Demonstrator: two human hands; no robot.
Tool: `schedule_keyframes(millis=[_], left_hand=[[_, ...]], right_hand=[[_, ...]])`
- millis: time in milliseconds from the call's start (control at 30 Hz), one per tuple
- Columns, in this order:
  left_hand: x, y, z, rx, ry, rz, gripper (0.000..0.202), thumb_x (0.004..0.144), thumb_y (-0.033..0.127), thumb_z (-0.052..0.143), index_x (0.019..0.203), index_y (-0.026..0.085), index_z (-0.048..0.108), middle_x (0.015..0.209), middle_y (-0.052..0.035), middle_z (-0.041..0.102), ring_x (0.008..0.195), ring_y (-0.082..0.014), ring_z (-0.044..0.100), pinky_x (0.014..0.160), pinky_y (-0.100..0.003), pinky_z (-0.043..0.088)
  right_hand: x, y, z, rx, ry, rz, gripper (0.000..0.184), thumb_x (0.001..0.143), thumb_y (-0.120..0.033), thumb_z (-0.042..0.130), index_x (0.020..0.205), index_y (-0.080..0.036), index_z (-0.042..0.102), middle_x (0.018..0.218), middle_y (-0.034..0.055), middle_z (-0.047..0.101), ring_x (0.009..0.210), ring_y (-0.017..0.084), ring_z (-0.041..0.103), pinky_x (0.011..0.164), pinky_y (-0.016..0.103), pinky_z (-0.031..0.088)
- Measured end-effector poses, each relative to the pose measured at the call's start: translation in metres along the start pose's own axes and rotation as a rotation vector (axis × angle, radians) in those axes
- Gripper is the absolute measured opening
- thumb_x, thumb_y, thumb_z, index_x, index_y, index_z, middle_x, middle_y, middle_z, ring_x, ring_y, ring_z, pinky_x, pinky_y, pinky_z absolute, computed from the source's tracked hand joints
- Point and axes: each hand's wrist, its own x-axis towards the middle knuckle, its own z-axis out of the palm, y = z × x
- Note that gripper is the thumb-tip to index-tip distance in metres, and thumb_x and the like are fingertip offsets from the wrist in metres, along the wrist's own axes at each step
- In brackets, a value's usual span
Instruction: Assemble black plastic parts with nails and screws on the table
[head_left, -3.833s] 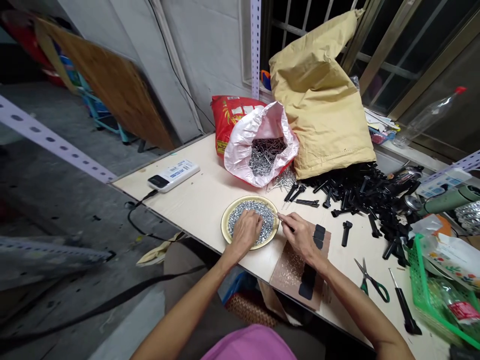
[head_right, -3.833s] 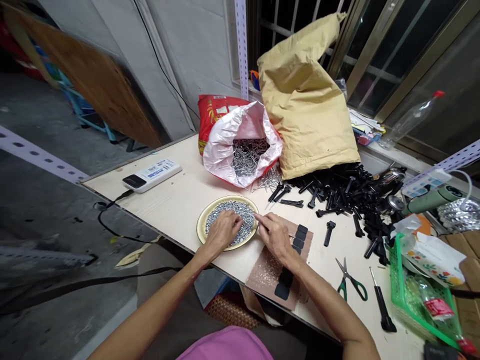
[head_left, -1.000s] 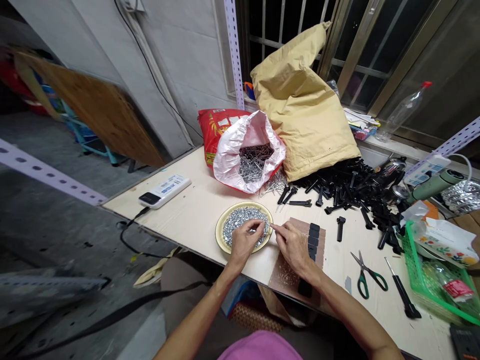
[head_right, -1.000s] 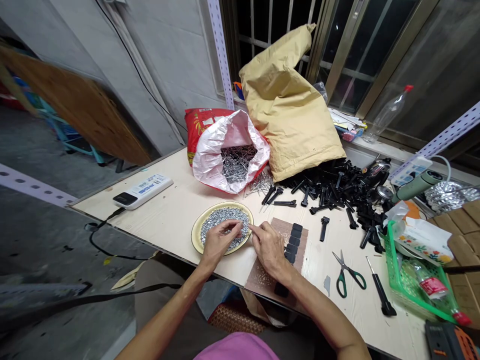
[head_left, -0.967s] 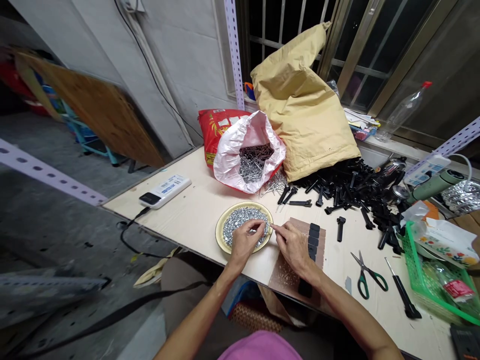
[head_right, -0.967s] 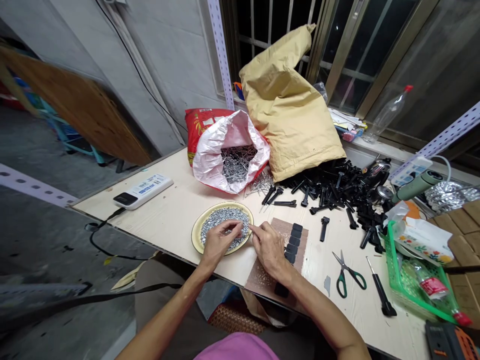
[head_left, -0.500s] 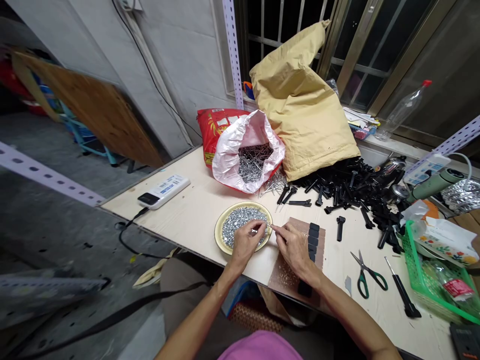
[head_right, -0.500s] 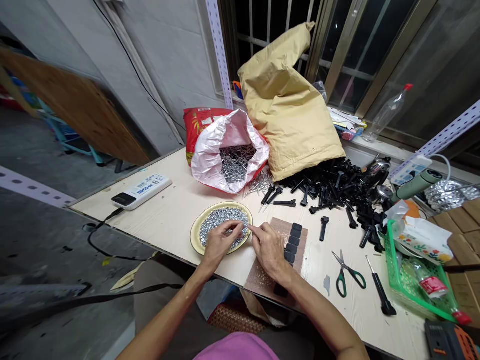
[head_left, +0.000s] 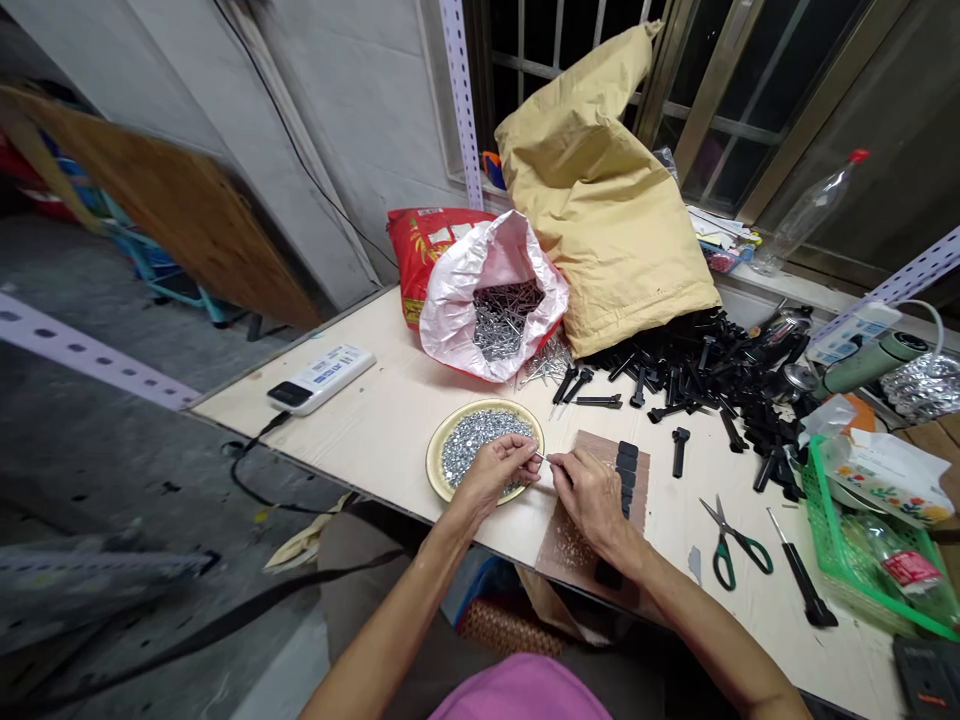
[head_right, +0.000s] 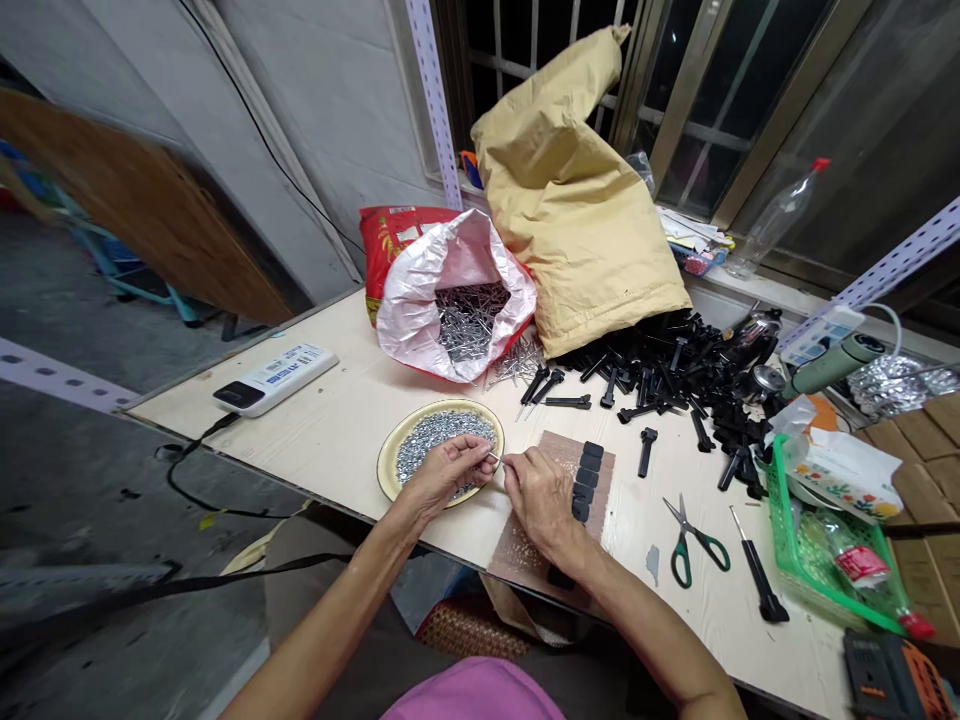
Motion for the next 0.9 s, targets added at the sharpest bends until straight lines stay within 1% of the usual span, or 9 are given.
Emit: schedule_keyframes(millis=[100, 200, 333, 500, 633, 767, 900], left_hand=[[-0.001, 0.001, 0.001, -0.076, -0.026, -0.071, 0.04, 0.046, 0.032, 0.088, 0.066, 0.011, 0.061, 0.058, -0.002, 0.066, 0.047, -0.0072, 0.058, 0.049, -0.017, 0.051], [-0.003, 0.0, 0.004, -0.116, -0.013, -0.08, 0.037, 0.047, 0.029, 0.088, 0.066, 0.011, 0.061, 0.059, -0.0025, 0.067, 0.047, -0.0073, 0.059, 0.05, -0.017, 0.052], [-0.006, -0.001, 0.008, -0.125, 0.046, -0.008, 0.038, 0.047, 0.03, 0.088, 0.066, 0.012, 0.061, 0.058, -0.0012, 0.066, 0.05, -0.008, 0.06, 0.052, -0.018, 0.053], [-0.009, -0.003, 0.014, -0.064, 0.08, 0.077, 0.041, 0.047, 0.038, 0.086, 0.067, 0.012, 0.061, 0.058, 0.0001, 0.065, 0.052, -0.0086, 0.06, 0.054, -0.021, 0.053], [-0.01, -0.007, 0.019, -0.088, 0.121, 0.139, 0.042, 0.049, 0.04, 0.084, 0.069, 0.013, 0.059, 0.06, 0.0012, 0.065, 0.054, -0.0084, 0.06, 0.058, -0.022, 0.054], [-0.009, -0.009, 0.021, -0.121, 0.107, 0.149, 0.043, 0.048, 0.041, 0.084, 0.07, 0.014, 0.058, 0.061, 0.0013, 0.066, 0.054, -0.0087, 0.061, 0.058, -0.023, 0.055], [-0.01, -0.007, 0.019, -0.137, 0.093, 0.134, 0.045, 0.045, 0.042, 0.085, 0.066, 0.014, 0.057, 0.059, 0.0012, 0.065, 0.052, -0.008, 0.06, 0.056, -0.021, 0.054]], right_hand=[[0.0, 0.001, -0.001, -0.044, 0.053, -0.041, 0.017, 0.09, -0.018, 0.049, 0.092, -0.019, 0.067, 0.078, 0.0032, 0.064, 0.073, 0.014, 0.061, 0.061, 0.023, 0.039], [0.001, 0.001, -0.004, -0.075, 0.068, -0.06, 0.017, 0.091, -0.018, 0.049, 0.093, -0.02, 0.066, 0.077, 0.0027, 0.063, 0.072, 0.014, 0.06, 0.059, 0.023, 0.038], [0.001, -0.001, -0.004, -0.107, 0.097, -0.067, 0.016, 0.091, -0.019, 0.049, 0.092, -0.021, 0.065, 0.077, 0.0024, 0.062, 0.071, 0.014, 0.059, 0.058, 0.025, 0.036], [0.0, -0.002, 0.002, -0.151, 0.219, -0.087, 0.015, 0.091, -0.018, 0.048, 0.086, -0.019, 0.062, 0.076, 0.0017, 0.064, 0.071, 0.015, 0.057, 0.061, 0.026, 0.036], [0.0, -0.004, 0.004, -0.264, 0.29, -0.098, 0.018, 0.092, -0.016, 0.046, 0.081, -0.02, 0.06, 0.071, 0.0012, 0.061, 0.066, 0.015, 0.054, 0.06, 0.027, 0.033], [0.002, -0.008, 0.003, -0.384, 0.339, -0.101, 0.019, 0.093, -0.015, 0.045, 0.08, -0.02, 0.059, 0.067, 0.0015, 0.059, 0.064, 0.017, 0.05, 0.059, 0.029, 0.03], [0.004, -0.009, 0.002, -0.406, 0.398, -0.162, 0.019, 0.093, -0.015, 0.045, 0.08, -0.019, 0.059, 0.065, 0.0015, 0.057, 0.063, 0.017, 0.047, 0.059, 0.03, 0.029]])
